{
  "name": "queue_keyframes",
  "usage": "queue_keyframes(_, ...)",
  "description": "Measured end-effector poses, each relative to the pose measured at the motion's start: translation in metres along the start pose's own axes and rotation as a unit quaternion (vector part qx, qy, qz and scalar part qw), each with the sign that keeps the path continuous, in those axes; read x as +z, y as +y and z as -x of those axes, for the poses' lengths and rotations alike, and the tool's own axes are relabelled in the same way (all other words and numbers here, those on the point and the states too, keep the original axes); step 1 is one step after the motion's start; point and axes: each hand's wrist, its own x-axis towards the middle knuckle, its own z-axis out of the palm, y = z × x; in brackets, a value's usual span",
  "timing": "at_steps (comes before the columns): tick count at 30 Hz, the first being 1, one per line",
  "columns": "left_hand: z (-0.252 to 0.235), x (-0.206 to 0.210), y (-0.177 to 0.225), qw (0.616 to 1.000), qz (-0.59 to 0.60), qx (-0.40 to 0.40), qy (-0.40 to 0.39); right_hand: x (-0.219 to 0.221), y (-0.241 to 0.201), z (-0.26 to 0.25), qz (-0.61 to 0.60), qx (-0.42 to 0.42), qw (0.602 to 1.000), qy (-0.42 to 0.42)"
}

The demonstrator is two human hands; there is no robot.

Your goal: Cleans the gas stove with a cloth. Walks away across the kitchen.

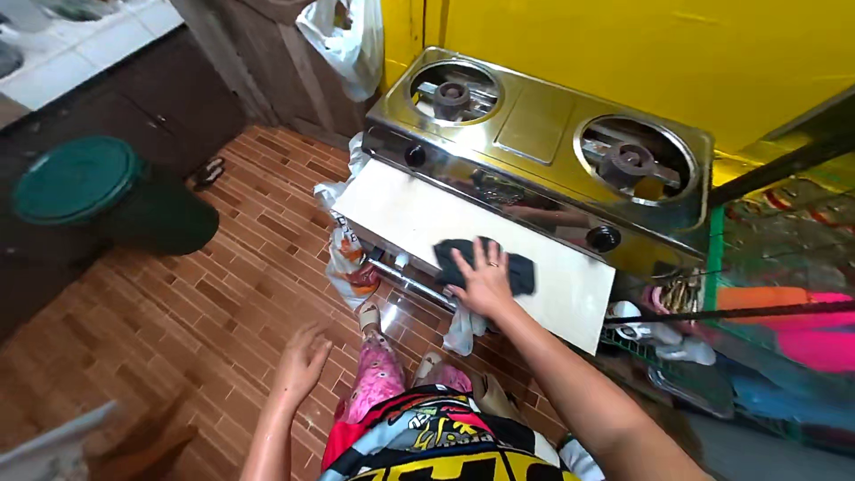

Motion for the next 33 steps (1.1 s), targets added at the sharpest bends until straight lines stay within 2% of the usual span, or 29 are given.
queue_keyframes(2,0.013,0.004,-0.001,1.0,0.009,-0.01,0.006,0.003,-0.033,-0.049,0.006,-0.057,0.998,-0.032)
queue_keyframes(4,0.024,0.009,-0.005,1.0,0.011,-0.024,-0.001,0.01,-0.058,-0.087,0.009,-0.115,0.993,-0.017)
queue_keyframes(6,0.031,0.013,-0.012,0.999,0.012,-0.043,-0.027,0.01,-0.071,-0.106,0.021,-0.155,0.987,-0.033)
queue_keyframes(8,0.032,0.011,-0.021,0.996,0.009,-0.07,-0.062,0.008,-0.063,-0.105,0.02,-0.193,0.98,-0.045)
queue_keyframes(10,0.028,0.008,-0.033,0.99,-0.004,-0.097,-0.101,0.01,-0.036,-0.08,0.01,-0.206,0.978,-0.039)
queue_keyframes(12,0.021,0.007,-0.05,0.985,-0.014,-0.112,-0.127,0.012,0.004,-0.034,0.0,-0.165,0.986,-0.025)
queue_keyframes(14,0.011,0.005,-0.063,0.98,-0.018,-0.13,-0.152,0.018,0.05,0.023,-0.014,-0.113,0.992,0.047)
queue_keyframes(17,-0.007,0.0,-0.08,0.968,-0.035,-0.145,-0.204,0.034,0.108,0.105,0.02,-0.037,0.98,0.192)
queue_keyframes(18,-0.014,-0.003,-0.084,0.963,-0.038,-0.145,-0.222,0.036,0.113,0.126,0.039,0.012,0.977,0.211)
queue_keyframes(20,-0.028,-0.012,-0.092,0.954,-0.048,-0.14,-0.259,0.036,0.091,0.152,0.027,0.137,0.962,0.235)
queue_keyframes(23,-0.052,-0.031,-0.103,0.946,-0.07,-0.126,-0.289,0.028,0.013,0.151,-0.133,0.305,0.895,0.298)
queue_keyframes(25,-0.065,-0.046,-0.11,0.945,-0.082,-0.121,-0.292,0.026,-0.044,0.134,-0.284,0.397,0.832,0.265)
queue_keyframes(27,-0.076,-0.059,-0.12,0.941,-0.095,-0.112,-0.305,0.041,-0.079,0.104,-0.41,0.443,0.766,0.22)
queue_keyframes(30,-0.091,-0.075,-0.134,0.933,-0.12,-0.088,-0.328,0.088,-0.097,0.043,-0.538,0.474,0.642,0.271)
queue_keyframes(31,-0.095,-0.08,-0.137,0.932,-0.125,-0.084,-0.331,0.103,-0.097,0.021,-0.555,0.465,0.626,0.292)
queue_keyframes(33,-0.1,-0.089,-0.148,0.93,-0.134,-0.076,-0.333,0.124,-0.092,-0.02,-0.551,0.448,0.635,0.304)
